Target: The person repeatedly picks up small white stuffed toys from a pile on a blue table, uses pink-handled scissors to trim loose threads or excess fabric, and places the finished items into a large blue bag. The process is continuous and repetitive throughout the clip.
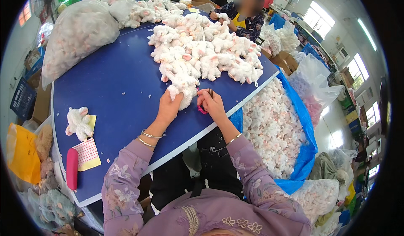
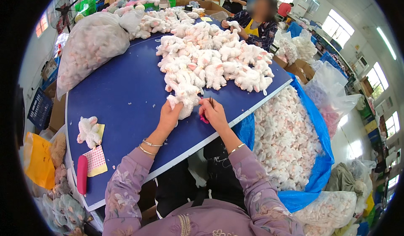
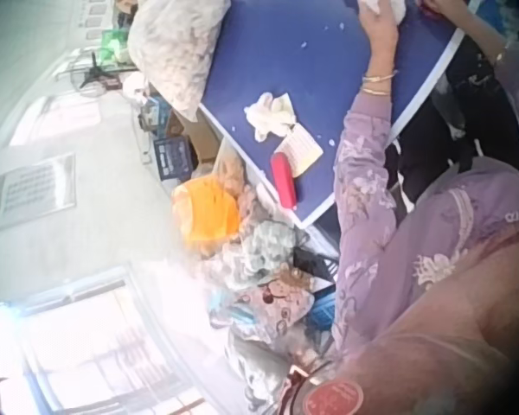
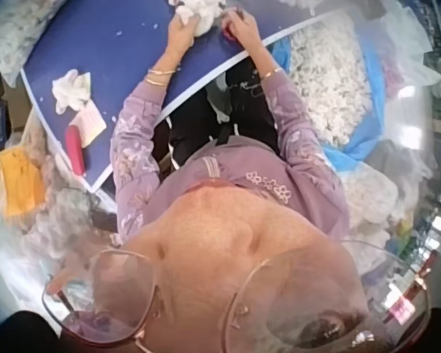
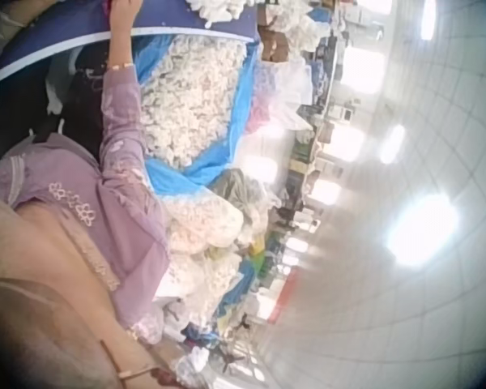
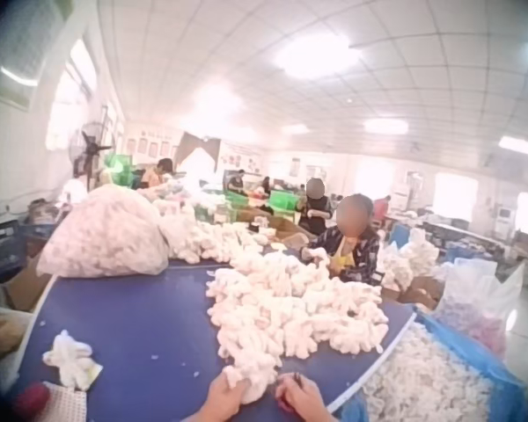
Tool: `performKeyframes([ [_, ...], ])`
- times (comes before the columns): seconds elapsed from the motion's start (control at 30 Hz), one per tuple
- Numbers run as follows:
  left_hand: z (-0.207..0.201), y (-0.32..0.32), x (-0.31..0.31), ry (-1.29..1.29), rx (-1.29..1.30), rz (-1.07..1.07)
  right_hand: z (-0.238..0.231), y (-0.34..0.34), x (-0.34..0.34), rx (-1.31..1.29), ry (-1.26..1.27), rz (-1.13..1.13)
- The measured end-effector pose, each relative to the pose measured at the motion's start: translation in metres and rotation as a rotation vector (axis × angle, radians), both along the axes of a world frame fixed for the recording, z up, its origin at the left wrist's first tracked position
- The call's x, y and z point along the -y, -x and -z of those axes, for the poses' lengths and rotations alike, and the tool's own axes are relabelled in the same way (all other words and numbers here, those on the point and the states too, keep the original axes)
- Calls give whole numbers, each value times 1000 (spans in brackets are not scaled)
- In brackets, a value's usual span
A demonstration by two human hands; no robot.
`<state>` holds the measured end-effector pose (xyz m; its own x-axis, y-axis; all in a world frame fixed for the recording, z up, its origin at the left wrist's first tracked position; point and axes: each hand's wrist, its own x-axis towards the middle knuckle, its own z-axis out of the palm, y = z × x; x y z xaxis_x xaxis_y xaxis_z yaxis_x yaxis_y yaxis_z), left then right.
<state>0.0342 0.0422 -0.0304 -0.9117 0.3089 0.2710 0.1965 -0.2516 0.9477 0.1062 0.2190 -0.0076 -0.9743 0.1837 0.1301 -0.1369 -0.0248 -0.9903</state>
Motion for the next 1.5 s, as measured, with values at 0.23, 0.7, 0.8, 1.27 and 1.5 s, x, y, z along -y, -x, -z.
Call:
performKeyframes([
  [0.23, -3, 2, 10, -20, 80, 61, -22, -31, 11, 62, 47, 16],
  [0.7, -8, -4, 0, 79, 59, 101, 3, -320, -4, 706, -593, -547],
  [0.8, -6, -2, 2, 80, 83, 120, 17, -333, -9, 703, -646, -542],
  [1.27, -14, -5, 2, 141, 43, 141, 3, -328, -14, 625, -814, -494],
  [1.5, -8, -1, 6, 121, 85, 153, 12, -291, 2, 449, -666, -506],
])
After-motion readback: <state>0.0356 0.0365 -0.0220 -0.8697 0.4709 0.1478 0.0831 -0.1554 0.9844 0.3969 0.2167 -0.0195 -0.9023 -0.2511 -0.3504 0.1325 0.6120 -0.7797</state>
